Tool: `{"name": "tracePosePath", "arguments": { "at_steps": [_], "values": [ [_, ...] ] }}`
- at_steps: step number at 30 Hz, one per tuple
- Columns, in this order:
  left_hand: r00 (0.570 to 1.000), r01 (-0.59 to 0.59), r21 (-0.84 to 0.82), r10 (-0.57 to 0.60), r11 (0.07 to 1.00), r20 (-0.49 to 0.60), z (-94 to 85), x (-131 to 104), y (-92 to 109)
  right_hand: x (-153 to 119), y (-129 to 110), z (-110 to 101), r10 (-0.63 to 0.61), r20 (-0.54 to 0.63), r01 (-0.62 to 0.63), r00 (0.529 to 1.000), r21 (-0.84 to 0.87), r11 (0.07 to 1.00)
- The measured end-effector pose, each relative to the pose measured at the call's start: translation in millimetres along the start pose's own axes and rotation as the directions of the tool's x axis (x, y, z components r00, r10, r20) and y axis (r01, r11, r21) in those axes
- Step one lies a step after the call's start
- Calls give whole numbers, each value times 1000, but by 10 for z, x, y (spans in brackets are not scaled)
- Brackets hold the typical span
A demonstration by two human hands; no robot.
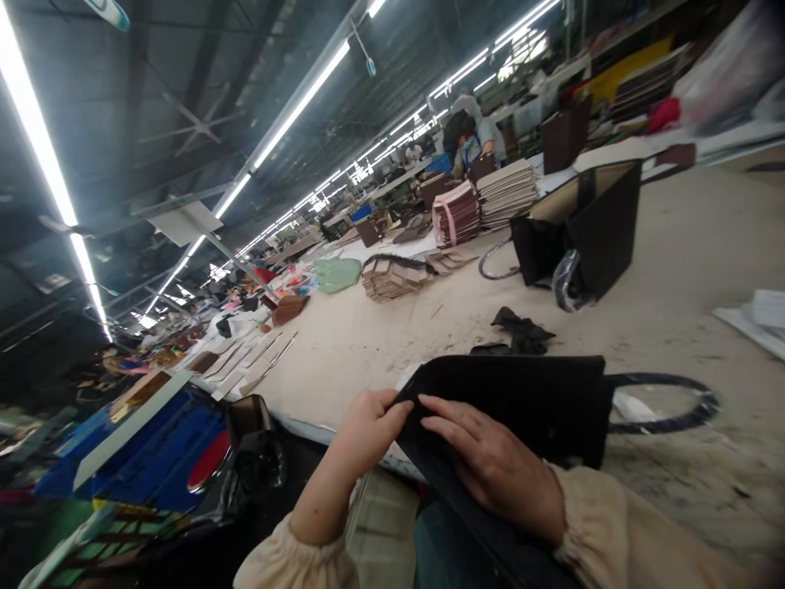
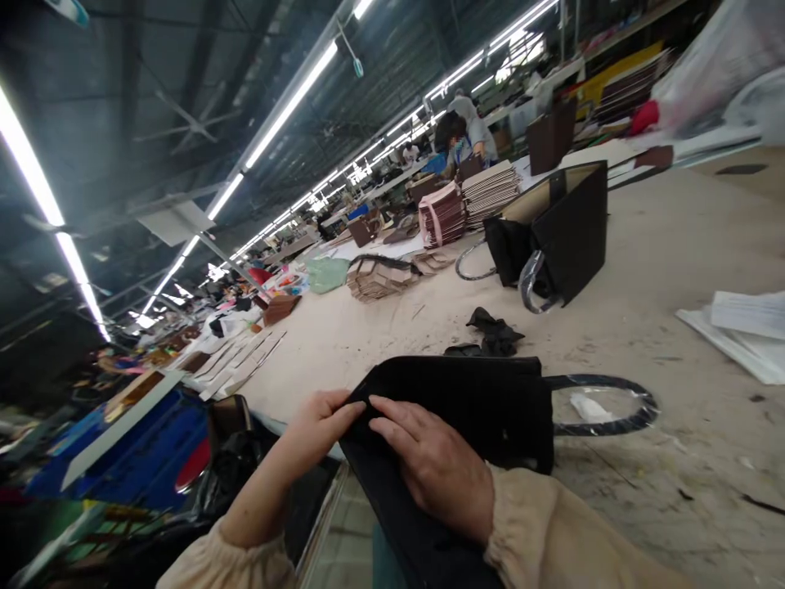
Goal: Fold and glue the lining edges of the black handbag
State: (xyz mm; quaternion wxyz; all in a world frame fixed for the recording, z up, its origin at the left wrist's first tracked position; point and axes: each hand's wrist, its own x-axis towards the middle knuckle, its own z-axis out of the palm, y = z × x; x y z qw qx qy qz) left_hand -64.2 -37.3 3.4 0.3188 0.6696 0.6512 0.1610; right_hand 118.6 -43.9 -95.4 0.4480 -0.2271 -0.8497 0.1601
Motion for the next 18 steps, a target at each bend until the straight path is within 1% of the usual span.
{"name": "tracePosePath", "arguments": {
  "at_steps": [4, 8, 13, 16, 18],
  "values": [
    [1000, -16, 50, 16, 999, 0, -14, 1, 13, 33, -15, 24, 9, 47, -8, 999, -32, 999],
    [999, -36, 53, 35, 998, 21, -21, -13, 20, 67, -50, 34, 36, 80, -32, 996, -51, 998],
    [999, -40, 63, 39, 997, 9, 0, -20, 29, 99, -59, 11, 54, 136, -43, 989, -81, 996],
    [998, -64, 89, 64, 994, 6, 11, -21, 36, 107, -61, -103, 15, 141, 5, 990, -144, 990],
    [998, -67, 112, 67, 991, 7, 5, -24, 34, 94, -67, -272, -29, 80, 48, 996, -247, 968]
  ]
}}
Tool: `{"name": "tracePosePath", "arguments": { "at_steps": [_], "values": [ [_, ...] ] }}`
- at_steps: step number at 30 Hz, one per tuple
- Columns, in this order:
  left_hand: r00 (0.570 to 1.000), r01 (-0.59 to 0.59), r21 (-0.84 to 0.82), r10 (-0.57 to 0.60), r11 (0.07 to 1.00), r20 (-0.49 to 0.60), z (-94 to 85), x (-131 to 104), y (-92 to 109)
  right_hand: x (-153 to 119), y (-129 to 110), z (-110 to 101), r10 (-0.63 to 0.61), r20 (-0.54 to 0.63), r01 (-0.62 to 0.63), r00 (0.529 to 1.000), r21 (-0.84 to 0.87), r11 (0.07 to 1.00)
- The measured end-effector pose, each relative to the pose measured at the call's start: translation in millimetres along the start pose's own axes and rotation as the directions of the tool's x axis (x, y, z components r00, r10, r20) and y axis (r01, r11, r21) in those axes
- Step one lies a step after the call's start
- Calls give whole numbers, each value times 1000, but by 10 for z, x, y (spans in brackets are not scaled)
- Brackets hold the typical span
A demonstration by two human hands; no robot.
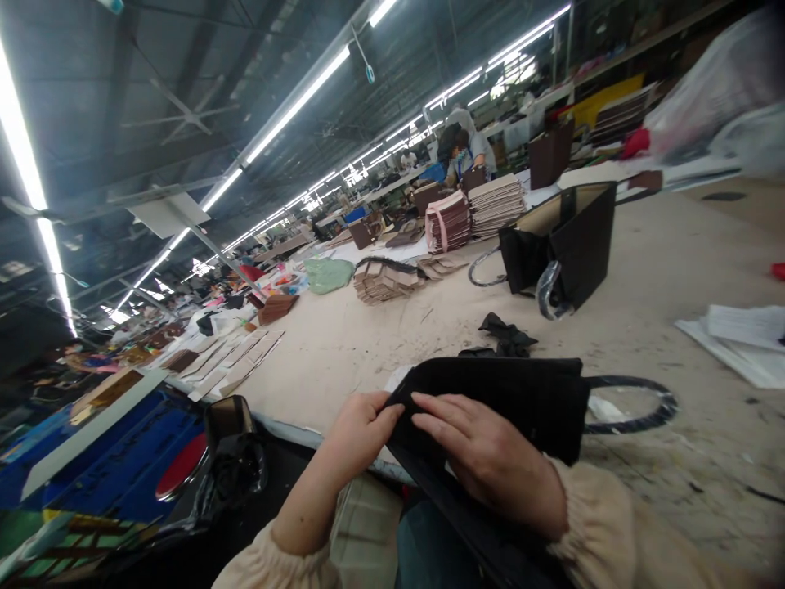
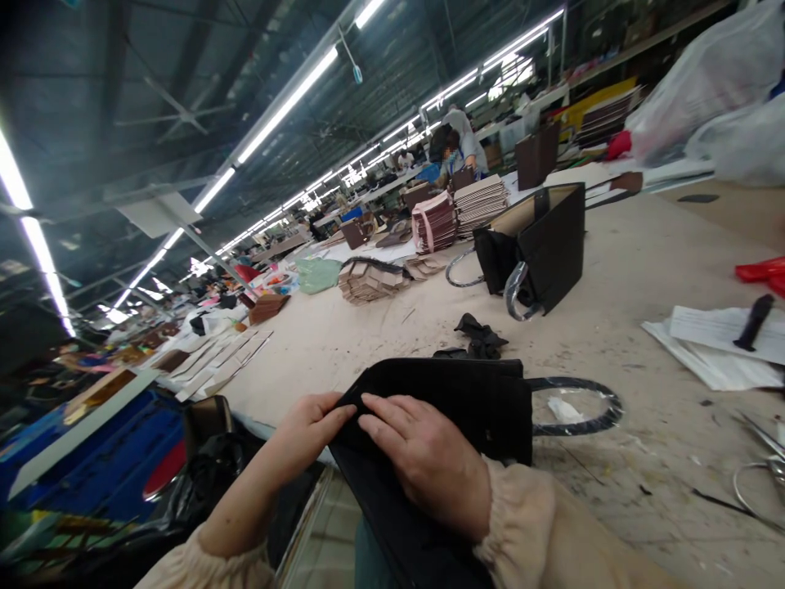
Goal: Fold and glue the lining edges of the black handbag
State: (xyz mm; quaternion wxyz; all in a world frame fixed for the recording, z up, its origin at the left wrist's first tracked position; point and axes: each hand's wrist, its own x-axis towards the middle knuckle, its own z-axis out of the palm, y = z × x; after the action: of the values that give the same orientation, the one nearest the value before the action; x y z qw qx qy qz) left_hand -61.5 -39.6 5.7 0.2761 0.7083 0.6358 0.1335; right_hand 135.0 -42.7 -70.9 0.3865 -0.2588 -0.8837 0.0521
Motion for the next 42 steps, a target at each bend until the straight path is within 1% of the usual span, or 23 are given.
{"name": "tracePosePath", "arguments": {
  "at_steps": [2, 4, 6, 8, 11, 12, 14, 16, 18, 21, 22, 24, 26, 27, 29, 31, 32, 34, 36, 38, 39, 40, 42],
  "values": [
    [1000, 17, 27, -18, 999, 14, -18, -5, -5, -60, 61, -225, 10, -84, -24, 996, -164, 986],
    [999, 21, 57, -23, 998, 28, -47, -3, -4, -156, 158, -473, 75, -108, -107, 991, -342, 934],
    [1000, 0, 79, -2, 997, 25, -78, 20, 5, -275, 284, -698, 180, -57, -185, 982, -474, 861],
    [1000, -28, 91, 28, 995, -4, -100, 79, 16, -385, 401, -874, 270, 20, -217, 963, -539, 814],
    [995, -15, 89, 23, 996, -94, -108, 226, 24, -467, 454, -1037, 311, 133, -204, 941, -513, 834],
    [992, -2, 56, 9, 998, -126, -105, 274, 23, -468, 429, -1068, 316, 174, -200, 932, -482, 853],
    [978, 9, -78, -25, 997, -208, -92, 327, 21, -444, 335, -1101, 329, 234, -212, 915, -417, 884],
    [949, -12, -257, -70, 966, -307, -60, 273, 28, -415, 223, -1101, 346, 249, -242, 904, -369, 897],
    [920, -49, -413, -120, 910, -374, 17, 81, 45, -405, 135, -1077, 361, 234, -271, 903, -342, 900],
    [920, -88, -538, -139, 838, -367, 287, -415, 58, -427, 74, -1022, 390, 211, -318, 896, -308, 897],
    [916, -92, -520, -132, 849, -378, 425, -600, 49, -439, 67, -1004, 406, 201, -339, 892, -299, 892],
    [910, -105, -412, -79, 905, -407, 761, -933, 6, -459, 59, -974, 447, 179, -388, 877, -286, 876],
    [923, -139, -315, 8, 939, -385, 1138, -1160, -54, -468, 48, -949, 486, 156, -434, 860, -278, 857],
    [928, -138, -284, 23, 949, -372, 1322, -1225, -79, -467, 40, -938, 500, 144, -451, 854, -274, 849],
    [937, -97, -247, 4, 964, -350, 1634, -1273, -105, -460, 21, -915, 511, 125, -468, 850, -264, 843],
    [923, -80, -239, -18, 968, -383, 1819, -1252, -94, -450, 10, -891, 509, 111, -472, 854, -249, 846],
    [911, -93, -241, -15, 966, -411, 1849, -1232, -80, -444, 12, -882, 504, 106, -471, 857, -239, 849],
    [902, -152, -268, 22, 951, -432, 1781, -1195, -45, -425, 38, -886, 495, 102, -468, 863, -212, 858],
    [925, -172, -363, 23, 916, -380, 1553, -1168, -13, -384, 98, -936, 490, 102, -470, 866, -172, 866],
    [944, -50, -534, -134, 844, -301, 1203, -1151, 13, -314, 184, -1049, 489, 98, -479, 867, -112, 871],
    [933, -7, -603, -211, 797, -290, 996, -1147, 25, -267, 233, -1127, 488, 101, -483, 867, -74, 873],
    [926, -6, -668, -248, 744, -286, 778, -1146, 36, -216, 281, -1216, 491, 106, -490, 865, -33, 871],
    [935, -47, -760, -239, 648, -261, 334, -1163, 58, -109, 364, -1407, 510, 164, -525, 844, 64, 849]
  ]
}}
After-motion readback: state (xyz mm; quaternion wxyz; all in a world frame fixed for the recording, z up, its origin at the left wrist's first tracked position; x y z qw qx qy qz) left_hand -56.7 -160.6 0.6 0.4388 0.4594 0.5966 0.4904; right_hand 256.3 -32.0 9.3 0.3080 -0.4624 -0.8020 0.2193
